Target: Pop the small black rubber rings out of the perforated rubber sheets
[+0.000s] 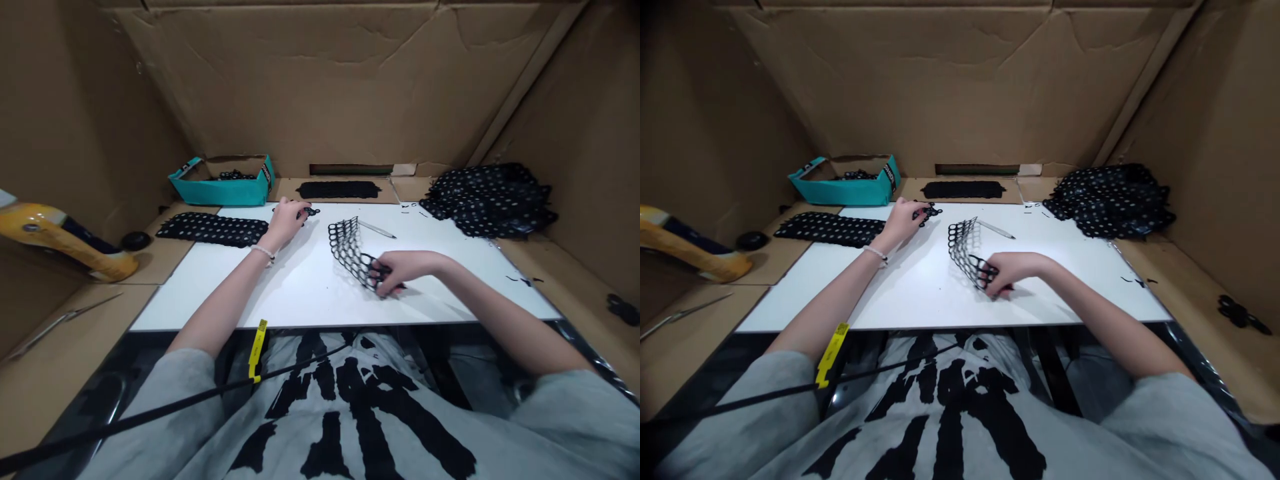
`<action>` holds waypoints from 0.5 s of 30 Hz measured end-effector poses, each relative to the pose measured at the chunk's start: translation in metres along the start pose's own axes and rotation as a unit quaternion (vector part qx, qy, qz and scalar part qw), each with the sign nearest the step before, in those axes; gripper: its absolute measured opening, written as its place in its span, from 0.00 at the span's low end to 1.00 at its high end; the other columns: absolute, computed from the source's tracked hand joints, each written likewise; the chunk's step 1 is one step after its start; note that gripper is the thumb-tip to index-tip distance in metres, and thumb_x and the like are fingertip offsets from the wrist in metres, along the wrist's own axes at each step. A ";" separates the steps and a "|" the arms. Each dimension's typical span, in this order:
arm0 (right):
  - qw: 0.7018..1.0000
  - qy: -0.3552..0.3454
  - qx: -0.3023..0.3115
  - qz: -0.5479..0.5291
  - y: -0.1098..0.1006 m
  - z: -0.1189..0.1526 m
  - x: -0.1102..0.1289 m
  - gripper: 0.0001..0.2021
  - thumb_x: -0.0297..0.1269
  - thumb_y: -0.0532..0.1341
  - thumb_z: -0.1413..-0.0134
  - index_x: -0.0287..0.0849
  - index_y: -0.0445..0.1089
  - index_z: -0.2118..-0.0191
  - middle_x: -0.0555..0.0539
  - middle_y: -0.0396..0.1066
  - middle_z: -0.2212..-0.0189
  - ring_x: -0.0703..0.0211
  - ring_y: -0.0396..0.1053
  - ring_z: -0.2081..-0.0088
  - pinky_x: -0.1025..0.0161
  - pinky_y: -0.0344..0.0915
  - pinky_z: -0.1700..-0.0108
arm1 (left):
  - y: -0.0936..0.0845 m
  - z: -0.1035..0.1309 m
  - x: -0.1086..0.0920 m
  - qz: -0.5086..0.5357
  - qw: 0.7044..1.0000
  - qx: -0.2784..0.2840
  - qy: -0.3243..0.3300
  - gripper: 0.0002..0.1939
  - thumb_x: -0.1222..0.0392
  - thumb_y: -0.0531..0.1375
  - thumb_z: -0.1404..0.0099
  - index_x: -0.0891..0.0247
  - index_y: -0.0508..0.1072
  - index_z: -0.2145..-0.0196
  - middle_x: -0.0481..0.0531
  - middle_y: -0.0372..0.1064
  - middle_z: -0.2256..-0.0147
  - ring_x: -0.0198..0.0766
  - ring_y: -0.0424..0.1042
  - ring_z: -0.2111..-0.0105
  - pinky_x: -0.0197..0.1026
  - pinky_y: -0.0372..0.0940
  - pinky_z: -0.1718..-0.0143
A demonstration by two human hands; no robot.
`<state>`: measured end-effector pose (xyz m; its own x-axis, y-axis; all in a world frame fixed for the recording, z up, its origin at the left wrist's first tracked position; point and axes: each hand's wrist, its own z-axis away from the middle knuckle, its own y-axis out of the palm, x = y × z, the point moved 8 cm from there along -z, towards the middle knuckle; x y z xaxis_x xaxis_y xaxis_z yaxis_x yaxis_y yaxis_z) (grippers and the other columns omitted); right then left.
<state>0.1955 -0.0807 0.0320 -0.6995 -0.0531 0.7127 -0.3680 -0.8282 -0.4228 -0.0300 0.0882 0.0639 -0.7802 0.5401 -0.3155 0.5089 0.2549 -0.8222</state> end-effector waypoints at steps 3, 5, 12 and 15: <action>0.993 0.077 -0.084 0.024 -0.024 0.058 -0.033 0.23 0.56 0.72 0.60 0.41 0.68 0.74 0.50 0.68 0.80 0.60 0.64 0.75 0.62 0.60 0.70 | -0.006 0.003 -0.011 0.035 0.999 0.021 0.022 0.18 0.58 0.55 0.31 0.61 0.80 0.49 0.56 0.80 0.58 0.51 0.67 0.55 0.51 0.62 0.52; 0.979 0.098 -0.176 0.024 -0.049 0.095 -0.051 0.23 0.56 0.73 0.61 0.41 0.69 0.74 0.49 0.68 0.78 0.59 0.65 0.73 0.60 0.63 0.68 | -0.013 0.010 -0.011 0.045 0.998 0.034 0.037 0.19 0.58 0.54 0.31 0.61 0.80 0.49 0.56 0.80 0.58 0.50 0.68 0.56 0.51 0.62 0.51; 0.886 -0.010 -0.423 -0.187 -0.139 0.146 -0.035 0.12 0.47 0.71 0.56 0.49 0.75 0.67 0.39 0.75 0.58 0.52 0.74 0.62 0.52 0.75 0.55 | -0.026 0.045 0.030 0.081 0.996 0.021 -0.029 0.17 0.57 0.57 0.34 0.61 0.82 0.53 0.56 0.80 0.57 0.48 0.71 0.58 0.47 0.65 0.53; 0.880 -0.095 -0.426 -0.189 -0.175 0.118 0.021 0.07 0.39 0.62 0.41 0.45 0.72 0.69 0.37 0.74 0.65 0.53 0.75 0.61 0.50 0.75 0.53 | -0.027 0.051 0.045 0.117 0.990 -0.012 -0.079 0.17 0.58 0.57 0.34 0.61 0.83 0.53 0.56 0.80 0.56 0.45 0.73 0.62 0.45 0.66 0.54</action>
<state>0.3175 -0.0024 0.1866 -0.3433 -0.0233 0.9389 -0.9345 -0.0916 -0.3440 -0.0977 0.0646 0.0474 -0.6864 0.4544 -0.5677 0.6891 0.1571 -0.7074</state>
